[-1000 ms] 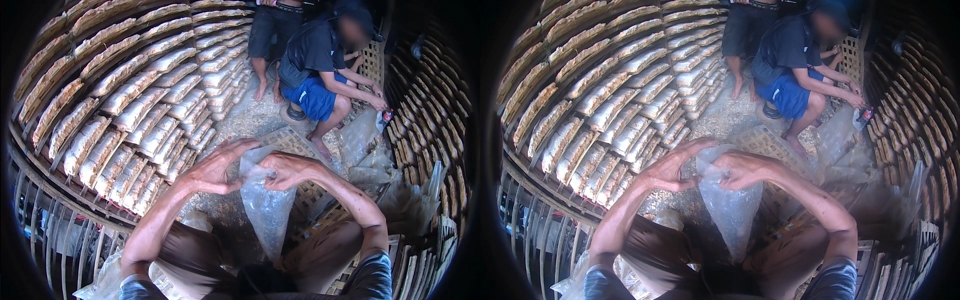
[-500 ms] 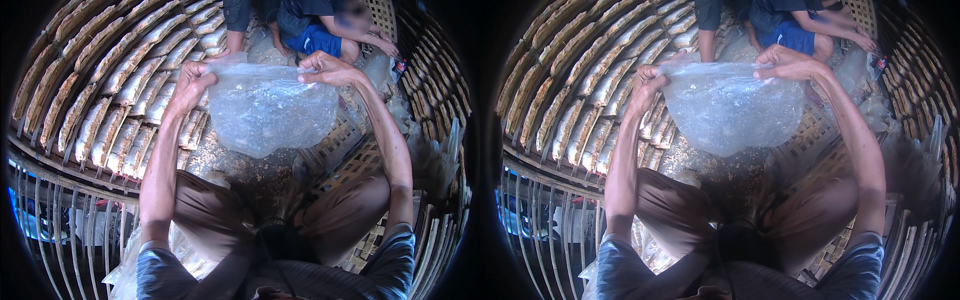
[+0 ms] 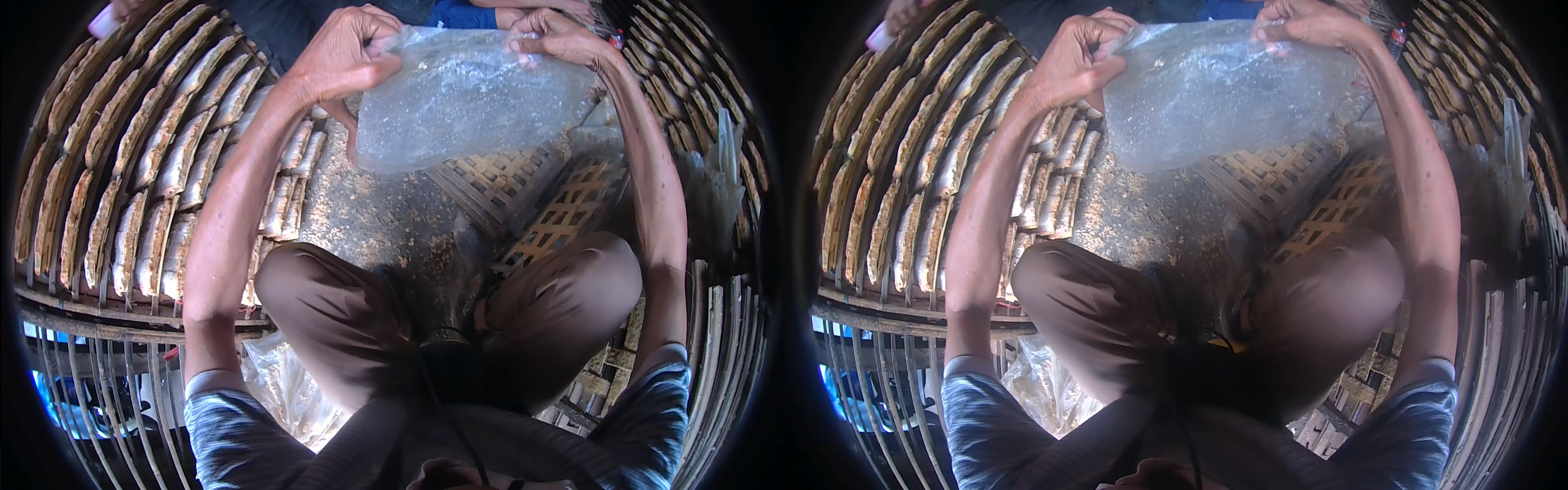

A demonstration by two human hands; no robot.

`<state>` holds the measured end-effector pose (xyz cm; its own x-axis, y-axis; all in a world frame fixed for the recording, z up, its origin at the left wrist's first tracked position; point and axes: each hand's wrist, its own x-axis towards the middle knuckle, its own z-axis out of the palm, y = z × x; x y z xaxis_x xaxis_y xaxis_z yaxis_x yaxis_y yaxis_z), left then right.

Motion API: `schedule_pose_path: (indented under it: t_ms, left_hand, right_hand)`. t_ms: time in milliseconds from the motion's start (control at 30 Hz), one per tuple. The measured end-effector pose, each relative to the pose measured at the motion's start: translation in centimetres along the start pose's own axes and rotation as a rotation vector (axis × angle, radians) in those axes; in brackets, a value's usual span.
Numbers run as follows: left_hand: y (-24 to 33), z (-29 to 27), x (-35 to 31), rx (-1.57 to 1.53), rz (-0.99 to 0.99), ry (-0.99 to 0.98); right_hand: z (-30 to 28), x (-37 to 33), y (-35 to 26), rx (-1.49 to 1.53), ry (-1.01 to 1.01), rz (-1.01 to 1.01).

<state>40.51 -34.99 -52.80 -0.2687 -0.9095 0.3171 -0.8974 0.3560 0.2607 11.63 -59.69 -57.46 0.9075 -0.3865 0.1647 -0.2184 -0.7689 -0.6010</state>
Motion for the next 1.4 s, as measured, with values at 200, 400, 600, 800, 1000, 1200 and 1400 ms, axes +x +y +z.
schedule_pose_path:
  t_ms: [200,400,600,800,1000,1200,1400]
  left_hand:
    - [-0.8,5.0,3.4,-0.444,-0.309,0.223]
    - [-13.2,12.1,7.8,0.053,-0.465,0.059]
    - [-14.3,16.8,13.9,0.056,-0.306,0.364]
    - [-21.4,15.5,10.3,0.332,-0.384,0.398]
    - [-15.0,21.8,2.2,-0.101,-0.866,-0.069]
    - [-6.0,32.7,-10.4,-0.987,-0.657,-0.386]
    - [-10.1,40.8,-23.9,-0.980,-0.706,-0.315]
  right_hand:
    - [0.3,0.6,6.7,-0.005,0.076,0.240]
    - [2.2,-1.2,15.9,-0.149,0.256,0.351]
    - [0.8,-2.1,22.9,-0.262,0.554,0.263]
    - [5.4,2.6,13.5,-0.257,0.560,0.247]
    - [20.1,2.3,13.5,-0.310,0.232,0.166]
    - [34.5,0.0,18.4,-0.529,-0.026,-0.008]
    - [38.4,0.3,13.5,-0.535,-0.166,-0.198]
